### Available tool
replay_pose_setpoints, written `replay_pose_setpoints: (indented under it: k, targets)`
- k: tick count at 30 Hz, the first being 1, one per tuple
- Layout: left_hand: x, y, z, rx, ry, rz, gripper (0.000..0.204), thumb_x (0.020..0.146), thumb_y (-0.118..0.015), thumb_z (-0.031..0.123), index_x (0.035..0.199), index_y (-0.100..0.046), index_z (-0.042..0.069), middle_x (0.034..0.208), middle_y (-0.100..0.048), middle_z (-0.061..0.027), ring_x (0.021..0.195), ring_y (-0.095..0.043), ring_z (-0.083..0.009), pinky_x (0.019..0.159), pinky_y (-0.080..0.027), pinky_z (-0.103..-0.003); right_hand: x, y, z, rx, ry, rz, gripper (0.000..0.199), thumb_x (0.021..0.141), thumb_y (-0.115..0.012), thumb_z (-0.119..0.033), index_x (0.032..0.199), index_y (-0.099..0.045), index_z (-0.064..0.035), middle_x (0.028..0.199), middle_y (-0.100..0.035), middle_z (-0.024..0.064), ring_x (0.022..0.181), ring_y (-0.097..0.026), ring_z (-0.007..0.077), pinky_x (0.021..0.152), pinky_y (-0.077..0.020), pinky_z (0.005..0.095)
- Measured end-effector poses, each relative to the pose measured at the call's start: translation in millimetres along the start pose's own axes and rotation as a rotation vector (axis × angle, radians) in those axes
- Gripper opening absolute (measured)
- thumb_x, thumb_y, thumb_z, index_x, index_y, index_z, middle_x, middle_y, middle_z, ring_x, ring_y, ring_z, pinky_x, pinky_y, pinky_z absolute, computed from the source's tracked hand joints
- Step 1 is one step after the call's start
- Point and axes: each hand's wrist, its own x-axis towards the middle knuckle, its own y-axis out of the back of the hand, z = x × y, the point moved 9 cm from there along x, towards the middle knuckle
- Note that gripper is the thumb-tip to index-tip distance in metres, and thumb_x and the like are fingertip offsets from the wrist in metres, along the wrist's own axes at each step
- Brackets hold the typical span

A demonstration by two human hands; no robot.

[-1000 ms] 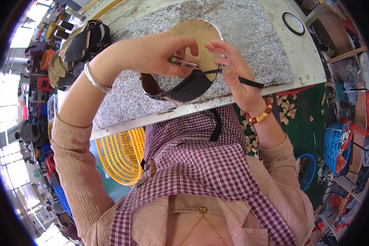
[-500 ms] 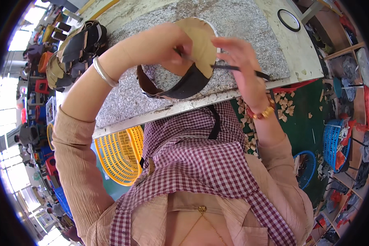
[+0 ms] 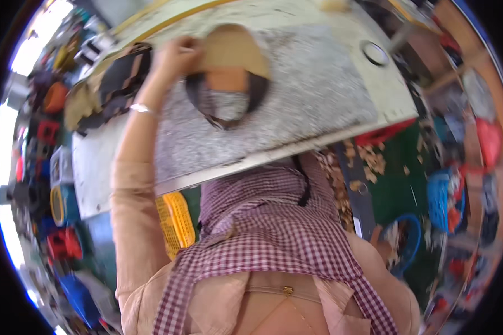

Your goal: Marking footwear components and applying linings or adhesive strips to assemble shoe uppers.

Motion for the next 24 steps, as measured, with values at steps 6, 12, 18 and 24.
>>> replay_pose_setpoints:
  k: [6, 12, 18, 24]
  targets:
    - [-3.9, 28.2, 36.3, 0.344, -0.327, 0.162, 0.030, 0.085, -0.067, 0.023, 0.110, -0.066, 0.006, 0.097, -0.070, -0.0084, 0.081, -0.065, -0.0249, 0.071, -0.051, -0.034, -129.5, 27.8, 69.6, -0.256, -0.143, 0.153, 0.014, 0.079, -0.057, -0.010, 0.090, -0.063, -0.0045, 0.096, -0.066, 0.0136, 0.086, -0.061, 0.0295, 0.076, -0.0486, 0.0367]
    - [21.9, -82.4, 178.6, 0.473, -0.713, -0.047, 0.031, 0.082, -0.070, 0.029, 0.103, -0.065, 0.008, 0.092, -0.070, -0.0082, 0.081, -0.066, -0.0279, 0.072, -0.052, -0.039, -41.4, -46.6, 74.8, -0.486, -0.175, 0.244, 0.018, 0.079, -0.057, -0.016, 0.091, -0.064, -0.0056, 0.089, -0.067, 0.0148, 0.080, -0.062, 0.0331, 0.072, -0.0487, 0.0400]
    - [171.9, -170.0, 88.6, 0.626, -0.871, -0.086, 0.063, 0.082, -0.071, 0.028, 0.136, -0.047, 0.006, 0.124, -0.058, -0.0181, 0.111, -0.058, -0.0335, 0.092, -0.048, -0.040, -140.2, -57.1, 146.4, -0.389, -0.549, 0.513, 0.022, 0.078, -0.057, -0.020, 0.092, -0.065, -0.0056, 0.085, -0.068, 0.0162, 0.076, -0.063, 0.0366, 0.069, -0.0493, 0.0429]
    - [24.2, -324.1, 307.1, 0.148, -1.367, -0.302, 0.060, 0.088, -0.065, 0.027, 0.142, -0.042, 0.011, 0.138, -0.048, -0.0135, 0.125, -0.048, -0.0333, 0.103, -0.039, -0.040, -203.5, -122.6, 254.9, -0.293, -0.877, 0.411, 0.019, 0.079, -0.059, -0.021, 0.088, -0.067, -0.0073, 0.086, -0.069, 0.0140, 0.078, -0.063, 0.0353, 0.070, -0.0495, 0.0426]
